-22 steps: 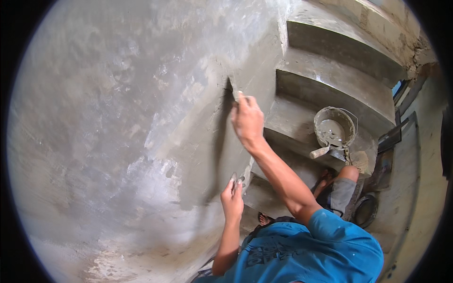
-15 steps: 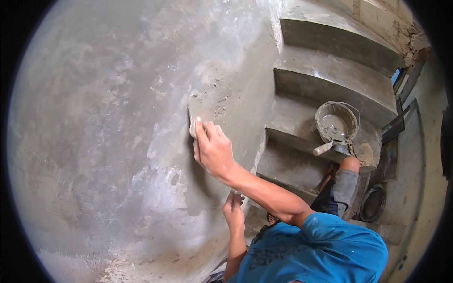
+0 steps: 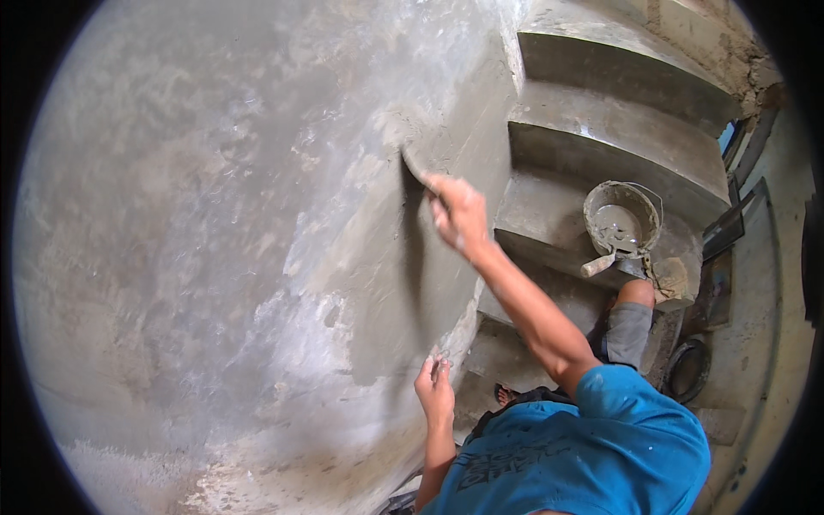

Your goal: The person scoops cement from a bucket with a trowel and applies it to a curved wall beside a spiral staircase. They repeatedly smooth the surface with the trowel, working along the wall's curve.

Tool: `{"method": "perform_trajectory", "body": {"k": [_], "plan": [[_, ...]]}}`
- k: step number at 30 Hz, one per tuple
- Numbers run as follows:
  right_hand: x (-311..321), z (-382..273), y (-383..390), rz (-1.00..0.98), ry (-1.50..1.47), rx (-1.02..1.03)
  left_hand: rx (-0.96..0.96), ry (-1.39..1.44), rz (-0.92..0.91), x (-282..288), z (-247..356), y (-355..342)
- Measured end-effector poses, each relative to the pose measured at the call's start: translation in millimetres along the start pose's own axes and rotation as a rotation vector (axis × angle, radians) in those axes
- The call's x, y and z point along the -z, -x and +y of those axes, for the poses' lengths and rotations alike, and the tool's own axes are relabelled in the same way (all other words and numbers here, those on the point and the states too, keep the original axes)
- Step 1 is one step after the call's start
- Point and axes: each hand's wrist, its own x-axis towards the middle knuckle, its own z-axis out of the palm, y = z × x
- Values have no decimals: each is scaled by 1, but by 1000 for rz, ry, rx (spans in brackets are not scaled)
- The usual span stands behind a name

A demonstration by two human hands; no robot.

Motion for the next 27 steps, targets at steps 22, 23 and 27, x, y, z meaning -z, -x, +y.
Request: {"method": "perform_trajectory", "body": {"k": [22,23,27], "plan": [[-6,-84,104,19,171,194,-140,-4,-43,8,-26,4],[-4,-76,94,61,193,139,-148,-41,-24,12,-26,5],[-34,-60,48,161,281,-54,-189,7,30,20,-30,10]]}}
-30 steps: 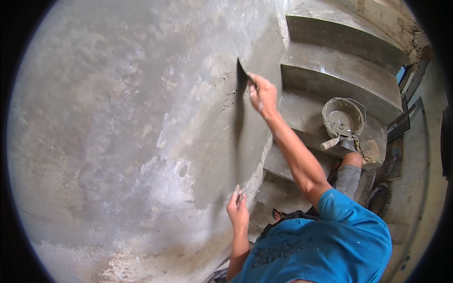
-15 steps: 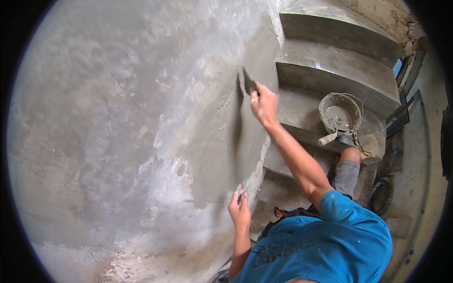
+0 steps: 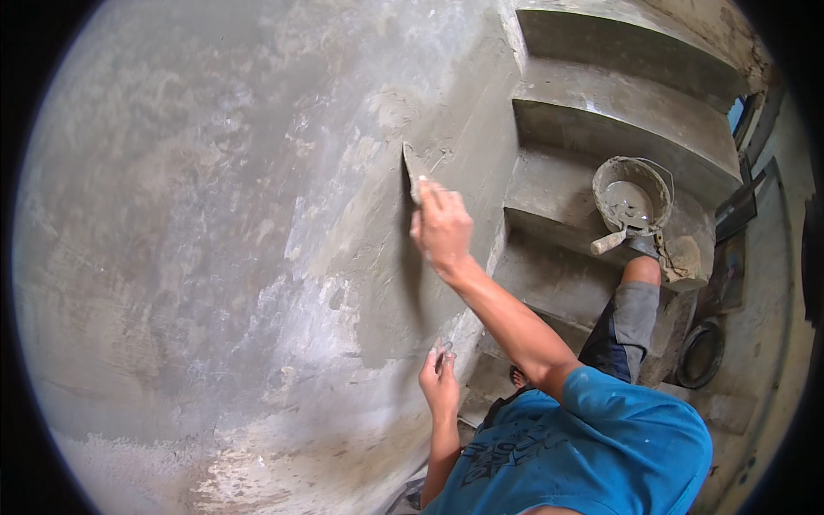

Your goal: The person scoops cement from a bucket with a trowel and applies it to a curved wall beside a spiral staircase. They repeatedly smooth the surface with the trowel, working along the wall's curve.

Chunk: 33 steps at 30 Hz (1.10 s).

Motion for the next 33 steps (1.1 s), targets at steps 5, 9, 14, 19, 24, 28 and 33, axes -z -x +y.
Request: {"method": "perform_trajectory", "body": {"k": [5,9,14,19,24,28,33], "plan": [[26,-72,62,-78,-191,241,40,-182,-54,2,-5,-1],[57,-34,67,-115,-149,125,37,-133,-119,2,-10,-1],[24,90,-15,-409,-101,-742,107,-83,-46,5,-16,2],[-17,111,-69,-418,-214,-921,118,-12,-110,-2,-17,3],[2,51,-132,-464,-174,-768,75,-4,-94,-8,-22,4],[25,-5,-168,-461,-244,-667,41,7,-121,-12,-29,-1],[52,-49,-182,-412,-219,-480,26,18,-126,-19,-31,-9]]}}
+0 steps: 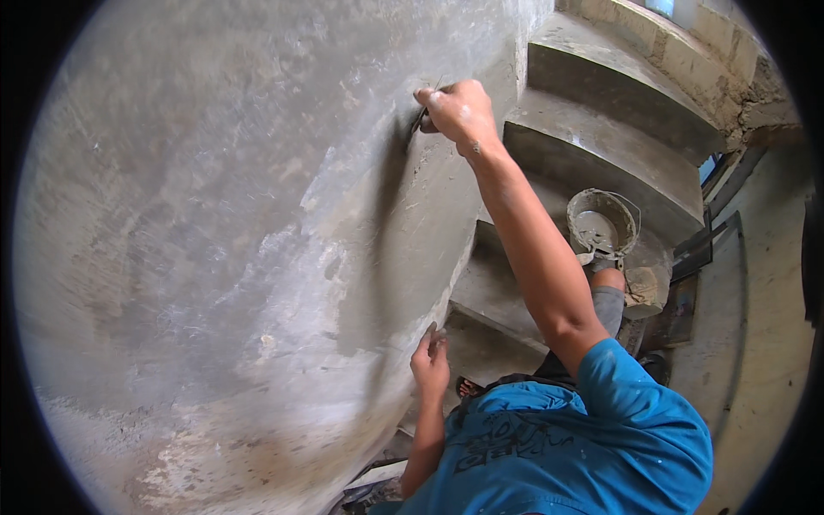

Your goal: The person scoops cement from a bucket with a trowel and applies it to a curved wall beside a spiral staircase. They repeatedly smooth the surface with the trowel, working along the wall's curve.

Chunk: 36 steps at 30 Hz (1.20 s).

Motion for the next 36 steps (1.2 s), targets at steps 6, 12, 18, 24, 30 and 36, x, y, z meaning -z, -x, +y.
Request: {"method": "perform_trajectory", "body": {"k": [6,12,18,24,30,36], "plan": [[48,30,33,221,171,193,39,-15,21,5,-3,-2],[91,147,108,68,-356,-139,140,42,-5,0,-9,-11],[237,225,137,547,-169,-238,227,-82,-317,-77,-17,-36],[321,269,159,673,158,-339,176,-273,-672,-246,-27,-81],[346,352,91,455,585,-381,318,-315,-744,-351,-16,-111],[291,474,-20,315,660,-741,222,-275,-648,-356,-26,-91]]}}
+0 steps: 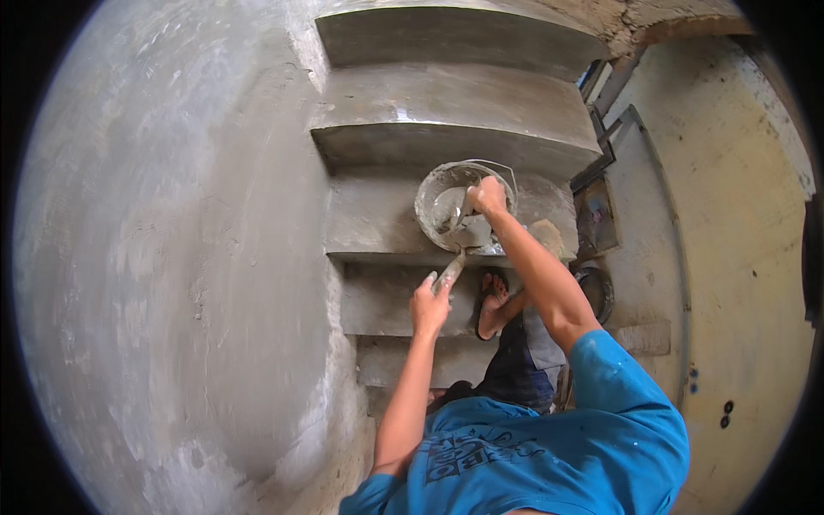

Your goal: The person scoops cement from a bucket with a trowel and applies it to a curved wall beside a spiral staircase. They repeatedly smooth the surface with the trowel, working along the wall's curve.

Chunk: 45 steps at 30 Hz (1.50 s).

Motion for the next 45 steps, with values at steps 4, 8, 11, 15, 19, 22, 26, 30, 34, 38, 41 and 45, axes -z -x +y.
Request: {"method": "perform_trajectory", "body": {"k": [4,8,11,15,19,22,26,30,34,38,41,45], "plan": [[-50,-7,-25,-144,-33,-110,-40,2,-8,-1,2,6],[-76,-3,-38,-179,-225,-304,-27,-15,-52,7,0,6],[-91,5,-50,-208,-410,-397,-35,16,-15,10,-4,8],[-102,15,-63,-236,-628,-446,80,137,-2,13,0,15],[-92,31,-59,-328,-847,-482,84,196,90,17,2,25],[-79,39,-51,-345,-925,-502,45,261,124,19,-6,29],[-66,40,-40,-326,-946,-450,21,180,159,23,-17,29],[-54,36,-30,-352,-1041,-476,46,119,160,28,-26,32],[-45,34,-21,-341,-1074,-496,54,106,196,30,-35,32],[-35,32,-12,-259,-987,-342,83,149,155,33,-40,31],[-24,26,-6,-123,-594,-76,65,127,159,34,-36,34],[-6,7,-6,-18,-100,36,-91,42,91,27,-14,35]]}}
